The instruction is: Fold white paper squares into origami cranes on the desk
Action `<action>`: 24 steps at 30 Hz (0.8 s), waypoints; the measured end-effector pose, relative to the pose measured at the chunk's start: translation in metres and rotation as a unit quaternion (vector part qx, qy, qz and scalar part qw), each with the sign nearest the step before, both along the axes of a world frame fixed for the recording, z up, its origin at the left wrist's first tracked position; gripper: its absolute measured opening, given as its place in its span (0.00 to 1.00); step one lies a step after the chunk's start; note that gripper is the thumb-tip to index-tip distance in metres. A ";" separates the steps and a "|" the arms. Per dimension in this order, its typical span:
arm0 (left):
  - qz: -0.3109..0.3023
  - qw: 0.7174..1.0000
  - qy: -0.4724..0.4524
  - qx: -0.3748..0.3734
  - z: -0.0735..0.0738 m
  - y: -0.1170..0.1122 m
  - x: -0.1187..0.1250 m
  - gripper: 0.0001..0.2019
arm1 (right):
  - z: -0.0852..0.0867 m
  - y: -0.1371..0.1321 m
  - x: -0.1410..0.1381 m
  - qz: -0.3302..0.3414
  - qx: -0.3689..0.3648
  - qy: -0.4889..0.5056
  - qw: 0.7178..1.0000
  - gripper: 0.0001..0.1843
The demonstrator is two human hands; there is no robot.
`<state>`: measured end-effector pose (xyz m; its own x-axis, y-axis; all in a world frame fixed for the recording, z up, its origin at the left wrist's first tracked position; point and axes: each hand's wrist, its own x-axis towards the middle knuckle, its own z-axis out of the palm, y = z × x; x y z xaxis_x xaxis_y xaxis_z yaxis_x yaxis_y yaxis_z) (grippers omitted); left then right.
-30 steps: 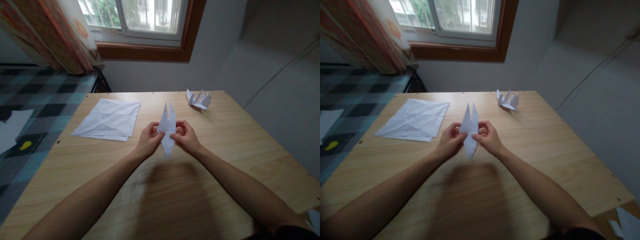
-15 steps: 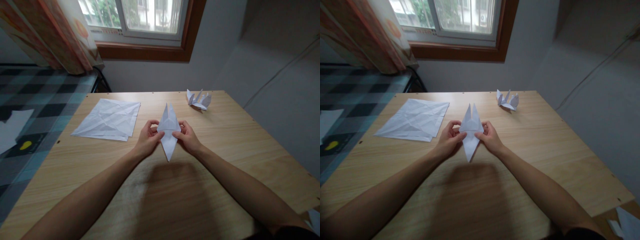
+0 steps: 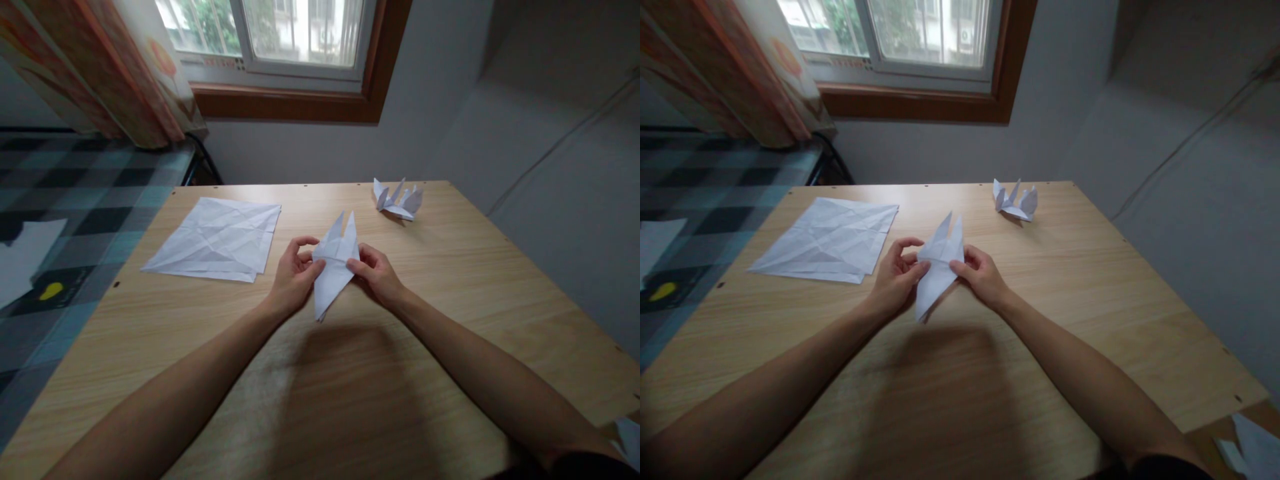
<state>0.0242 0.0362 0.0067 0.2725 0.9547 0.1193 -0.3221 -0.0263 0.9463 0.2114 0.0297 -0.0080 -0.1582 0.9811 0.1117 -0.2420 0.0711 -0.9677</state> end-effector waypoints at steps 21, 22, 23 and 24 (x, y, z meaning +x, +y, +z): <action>-0.019 0.998 -0.001 -0.057 -0.008 0.003 -0.003 0.25 | 0.006 0.002 0.002 -0.030 -0.131 0.087 0.987 0.17; -0.025 0.998 0.001 -0.055 -0.007 0.002 -0.003 0.25 | 0.007 0.002 0.002 -0.031 -0.138 0.094 0.986 0.17; -0.029 0.998 0.004 -0.055 -0.006 0.001 -0.003 0.25 | 0.008 0.001 0.002 -0.033 -0.143 0.098 0.984 0.16; -0.031 0.998 0.006 -0.057 -0.004 0.000 -0.003 0.24 | 0.008 0.001 0.002 -0.034 -0.146 0.101 0.983 0.16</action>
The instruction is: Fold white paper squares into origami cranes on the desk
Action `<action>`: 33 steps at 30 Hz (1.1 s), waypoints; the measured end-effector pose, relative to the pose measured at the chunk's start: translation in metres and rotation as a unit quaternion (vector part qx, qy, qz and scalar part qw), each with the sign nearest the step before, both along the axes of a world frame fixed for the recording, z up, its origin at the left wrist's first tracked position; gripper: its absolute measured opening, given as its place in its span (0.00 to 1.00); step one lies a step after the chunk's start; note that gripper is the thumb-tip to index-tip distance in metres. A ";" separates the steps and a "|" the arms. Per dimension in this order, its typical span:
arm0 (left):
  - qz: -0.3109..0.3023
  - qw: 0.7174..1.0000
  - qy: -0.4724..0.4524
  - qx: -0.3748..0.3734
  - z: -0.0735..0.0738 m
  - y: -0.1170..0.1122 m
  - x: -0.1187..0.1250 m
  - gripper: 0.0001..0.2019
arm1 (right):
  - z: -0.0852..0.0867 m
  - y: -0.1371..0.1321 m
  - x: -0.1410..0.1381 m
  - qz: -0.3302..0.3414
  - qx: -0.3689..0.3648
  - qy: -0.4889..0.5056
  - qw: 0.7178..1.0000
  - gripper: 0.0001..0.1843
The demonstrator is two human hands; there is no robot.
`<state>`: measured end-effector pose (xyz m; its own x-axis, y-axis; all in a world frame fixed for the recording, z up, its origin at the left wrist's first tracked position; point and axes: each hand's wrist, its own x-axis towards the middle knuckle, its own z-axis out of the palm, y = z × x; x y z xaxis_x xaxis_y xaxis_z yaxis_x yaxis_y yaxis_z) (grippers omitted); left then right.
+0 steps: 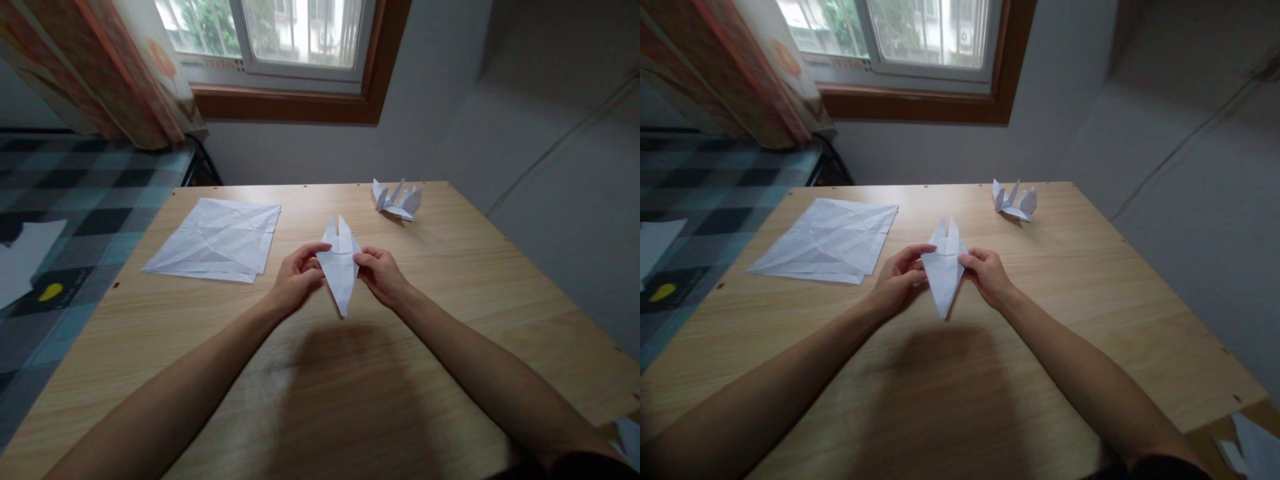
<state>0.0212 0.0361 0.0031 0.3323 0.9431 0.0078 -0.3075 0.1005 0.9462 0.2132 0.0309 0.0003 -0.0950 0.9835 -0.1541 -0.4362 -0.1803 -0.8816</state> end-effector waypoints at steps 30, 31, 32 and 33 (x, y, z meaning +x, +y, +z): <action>0.181 0.953 0.164 0.181 0.004 0.007 -0.003 0.05 | -0.003 -0.003 0.000 0.019 0.066 -0.076 0.995 0.10; 0.192 0.951 0.158 0.183 0.002 0.008 -0.003 0.05 | -0.003 -0.004 -0.001 0.022 0.072 -0.085 0.993 0.09; 0.200 0.950 0.153 0.185 0.001 0.009 -0.004 0.05 | -0.003 -0.004 -0.001 0.025 0.083 -0.098 0.991 0.09; 0.206 0.949 0.148 0.185 -0.001 0.010 -0.004 0.05 | -0.002 -0.005 -0.001 0.024 0.099 -0.118 0.988 0.07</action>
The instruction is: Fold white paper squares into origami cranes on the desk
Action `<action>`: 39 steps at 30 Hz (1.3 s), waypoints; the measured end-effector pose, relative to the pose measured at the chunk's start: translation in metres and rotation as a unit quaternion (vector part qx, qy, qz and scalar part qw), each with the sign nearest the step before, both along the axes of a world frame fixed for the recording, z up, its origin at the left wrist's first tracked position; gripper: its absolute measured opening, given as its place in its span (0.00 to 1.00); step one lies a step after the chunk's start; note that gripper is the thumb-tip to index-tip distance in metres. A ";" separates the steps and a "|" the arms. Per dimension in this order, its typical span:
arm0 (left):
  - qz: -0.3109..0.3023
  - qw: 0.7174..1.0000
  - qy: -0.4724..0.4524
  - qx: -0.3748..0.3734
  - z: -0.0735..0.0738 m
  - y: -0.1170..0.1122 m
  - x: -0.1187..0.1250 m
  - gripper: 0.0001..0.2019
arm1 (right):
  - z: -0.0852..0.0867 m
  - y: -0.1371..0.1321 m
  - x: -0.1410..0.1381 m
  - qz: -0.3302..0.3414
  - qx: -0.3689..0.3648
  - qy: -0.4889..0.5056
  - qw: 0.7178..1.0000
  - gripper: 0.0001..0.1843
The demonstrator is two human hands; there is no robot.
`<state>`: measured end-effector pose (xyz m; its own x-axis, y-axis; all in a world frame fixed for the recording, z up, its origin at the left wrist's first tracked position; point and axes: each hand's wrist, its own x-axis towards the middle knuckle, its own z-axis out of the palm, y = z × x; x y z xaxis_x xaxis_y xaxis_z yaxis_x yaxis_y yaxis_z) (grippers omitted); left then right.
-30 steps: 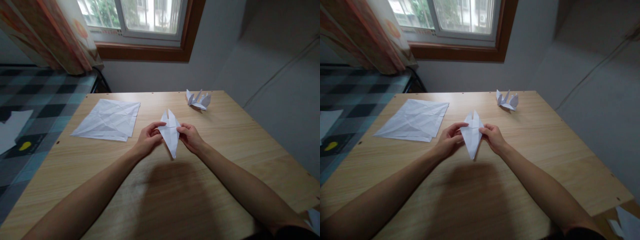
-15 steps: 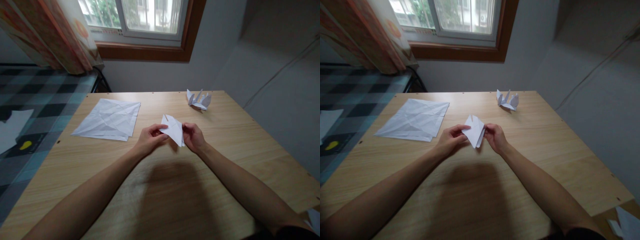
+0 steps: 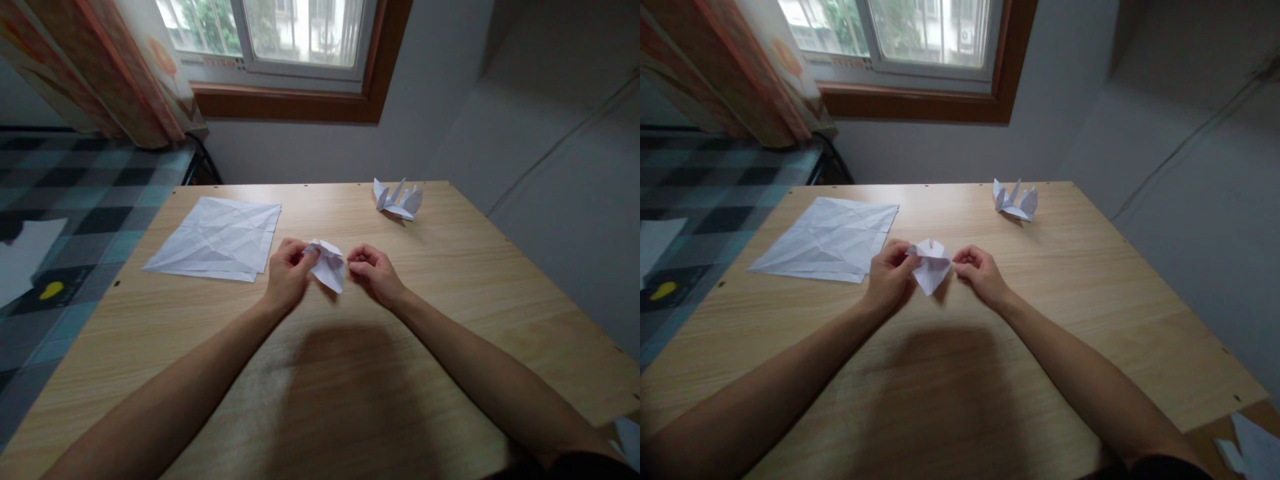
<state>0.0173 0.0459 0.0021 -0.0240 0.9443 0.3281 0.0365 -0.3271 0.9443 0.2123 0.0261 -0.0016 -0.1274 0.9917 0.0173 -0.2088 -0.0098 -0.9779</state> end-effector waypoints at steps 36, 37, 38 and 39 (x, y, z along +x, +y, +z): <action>-0.137 0.963 -0.184 -0.144 -0.006 -0.018 0.019 0.48 | -0.004 -0.014 -0.006 -0.113 0.475 -0.389 0.781 0.14; -0.132 0.964 -0.186 -0.140 -0.007 -0.017 0.018 0.49 | -0.005 -0.013 -0.006 -0.099 0.473 -0.394 0.782 0.14; -0.128 0.963 -0.191 -0.141 -0.007 -0.016 0.017 0.49 | -0.006 -0.012 -0.006 -0.088 0.474 -0.397 0.781 0.13; -0.127 0.961 -0.199 -0.147 -0.007 -0.015 0.017 0.50 | -0.007 -0.012 -0.006 -0.081 0.476 -0.398 0.780 0.13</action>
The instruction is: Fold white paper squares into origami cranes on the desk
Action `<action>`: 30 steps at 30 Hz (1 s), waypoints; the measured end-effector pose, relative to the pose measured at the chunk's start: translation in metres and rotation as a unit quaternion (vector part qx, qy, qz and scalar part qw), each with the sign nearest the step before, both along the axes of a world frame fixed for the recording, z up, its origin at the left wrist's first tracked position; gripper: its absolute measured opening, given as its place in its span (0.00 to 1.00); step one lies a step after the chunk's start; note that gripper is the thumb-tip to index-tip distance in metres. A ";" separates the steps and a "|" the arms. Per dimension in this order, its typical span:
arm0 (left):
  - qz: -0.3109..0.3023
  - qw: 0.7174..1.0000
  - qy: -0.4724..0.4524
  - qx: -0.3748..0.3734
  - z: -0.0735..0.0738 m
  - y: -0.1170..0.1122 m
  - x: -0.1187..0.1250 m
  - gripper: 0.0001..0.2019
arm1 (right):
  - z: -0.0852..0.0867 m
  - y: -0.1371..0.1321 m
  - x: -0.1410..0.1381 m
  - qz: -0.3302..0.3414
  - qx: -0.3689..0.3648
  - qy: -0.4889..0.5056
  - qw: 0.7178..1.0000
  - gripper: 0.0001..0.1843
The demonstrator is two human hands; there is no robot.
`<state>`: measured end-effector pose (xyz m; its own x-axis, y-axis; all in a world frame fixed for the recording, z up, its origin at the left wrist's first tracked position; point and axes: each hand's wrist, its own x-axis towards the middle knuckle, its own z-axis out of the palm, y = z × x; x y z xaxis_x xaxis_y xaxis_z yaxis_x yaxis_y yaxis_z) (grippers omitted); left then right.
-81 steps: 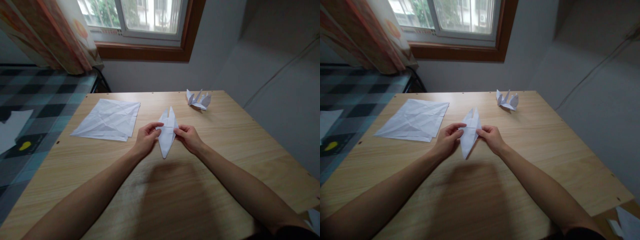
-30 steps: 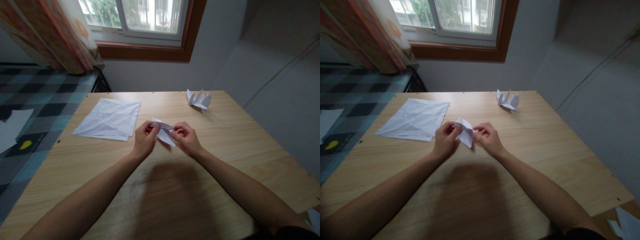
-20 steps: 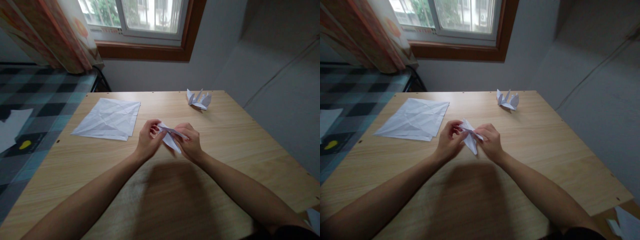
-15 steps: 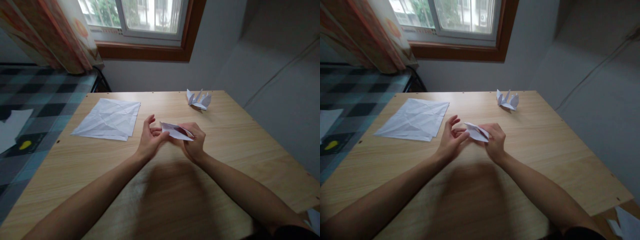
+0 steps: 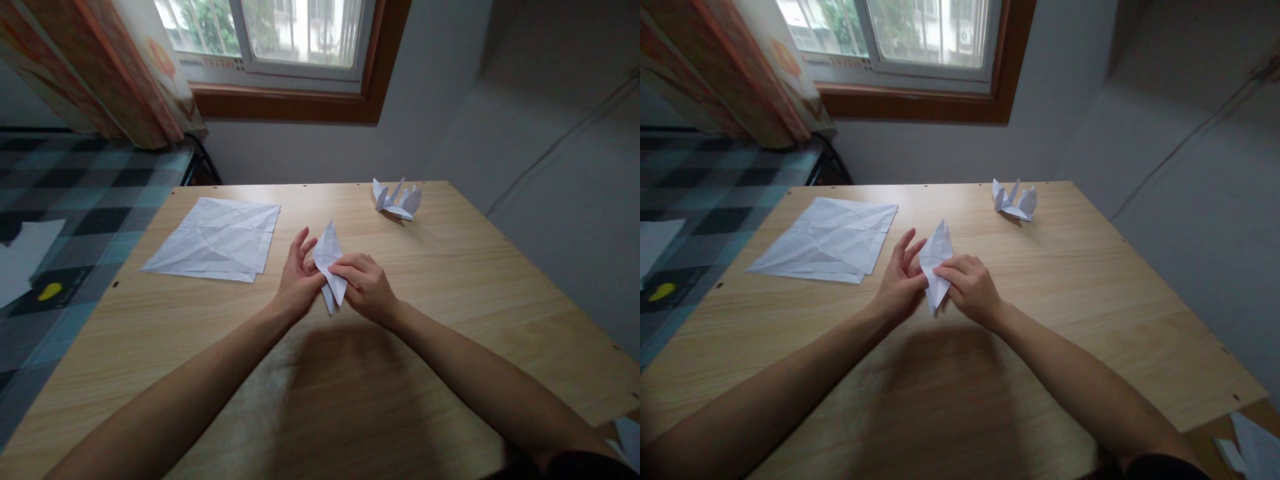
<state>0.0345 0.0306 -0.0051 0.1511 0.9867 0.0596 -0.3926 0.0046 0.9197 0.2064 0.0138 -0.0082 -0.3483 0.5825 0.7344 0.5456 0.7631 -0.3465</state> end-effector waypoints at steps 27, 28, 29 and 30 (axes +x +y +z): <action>-0.021 0.997 -0.065 -0.037 0.007 0.000 0.002 0.38 | 0.007 0.001 0.003 0.025 -0.099 0.157 0.982 0.06; -0.020 0.998 -0.054 -0.023 0.006 0.000 0.002 0.42 | 0.006 0.001 0.002 0.023 -0.118 0.172 0.978 0.06; -0.023 0.999 -0.042 -0.010 0.005 -0.001 0.002 0.44 | 0.004 0.001 0.001 0.018 -0.143 0.193 0.971 0.06; -0.027 0.999 -0.029 0.001 0.004 -0.001 0.001 0.45 | 0.002 0.001 0.001 0.012 -0.174 0.217 0.960 0.07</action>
